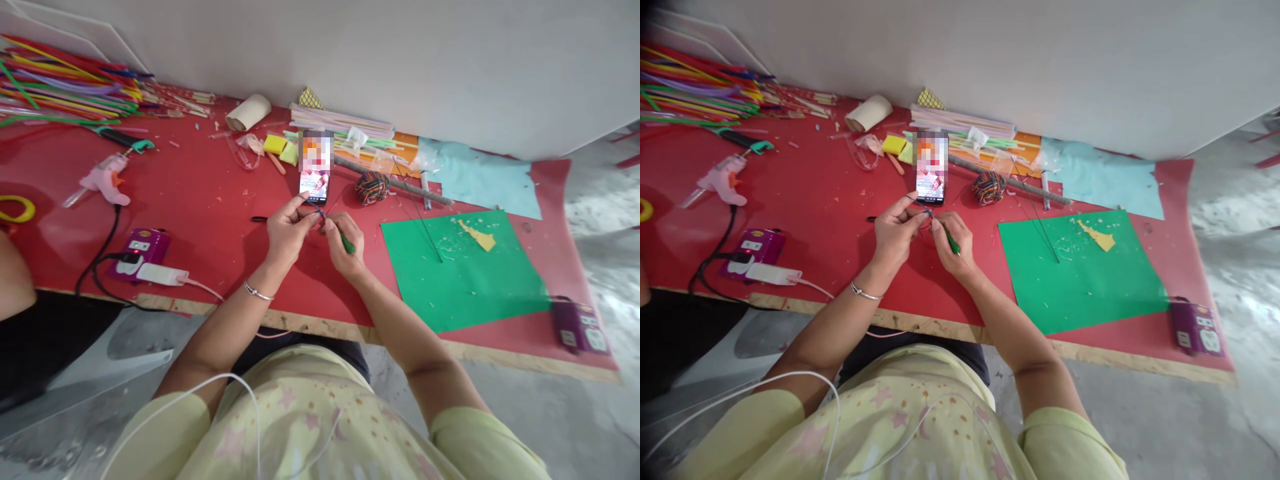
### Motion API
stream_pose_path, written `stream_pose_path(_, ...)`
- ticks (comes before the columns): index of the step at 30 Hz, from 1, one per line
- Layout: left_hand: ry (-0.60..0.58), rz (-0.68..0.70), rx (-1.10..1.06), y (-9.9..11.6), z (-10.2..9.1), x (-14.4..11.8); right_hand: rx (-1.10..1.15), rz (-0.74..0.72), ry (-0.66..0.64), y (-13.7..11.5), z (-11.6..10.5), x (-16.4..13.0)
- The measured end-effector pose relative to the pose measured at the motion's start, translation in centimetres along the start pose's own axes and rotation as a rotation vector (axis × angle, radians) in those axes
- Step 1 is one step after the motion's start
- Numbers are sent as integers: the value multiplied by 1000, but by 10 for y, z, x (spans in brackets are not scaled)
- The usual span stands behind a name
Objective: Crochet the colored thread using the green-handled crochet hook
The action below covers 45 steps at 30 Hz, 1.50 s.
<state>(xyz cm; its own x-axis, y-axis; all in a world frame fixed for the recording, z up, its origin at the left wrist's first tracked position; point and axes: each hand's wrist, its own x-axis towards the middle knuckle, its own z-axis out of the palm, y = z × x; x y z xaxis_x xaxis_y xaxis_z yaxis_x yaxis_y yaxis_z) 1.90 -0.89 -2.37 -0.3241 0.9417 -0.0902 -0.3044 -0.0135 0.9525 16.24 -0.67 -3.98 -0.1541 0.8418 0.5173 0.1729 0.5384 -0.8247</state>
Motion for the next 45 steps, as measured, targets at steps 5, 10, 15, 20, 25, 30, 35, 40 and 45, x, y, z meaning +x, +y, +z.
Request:
stream_pose_path(5, -14, -93, -112, 7, 4, -4, -80, -105, 49, -1, 5, -3)
stream_pose_path(10, -46, -152, -166, 9, 4, -5, -75, -133, 64, 4, 8, -6)
stream_pose_path(15, -181, -361, -313, 15, -4, 2, -103, -158, 34, 5, 3, -7)
stream_pose_path(20, -319, -408, -310, 23, -18, 11, -67, -235, -61, 6, -6, -2)
stream_pose_path(25, -304, -388, -212, 25, -27, 16, -48, -228, -218, 9, -18, 5)
stream_pose_path(30, -314, -377, -153, 26, -30, 18, -85, -275, -311, 12, -28, 9)
stream_pose_path(35, -313, -376, -126, 32, -31, 18, -116, -289, -359, 13, -32, 10)
stream_pose_path(40, -304, -376, -98, 37, -33, 18, -117, -330, -369, 13, -33, 10)
stream_pose_path(45, -291, -355, -83, 36, -34, 19, -154, -340, -373, 11, -34, 10)
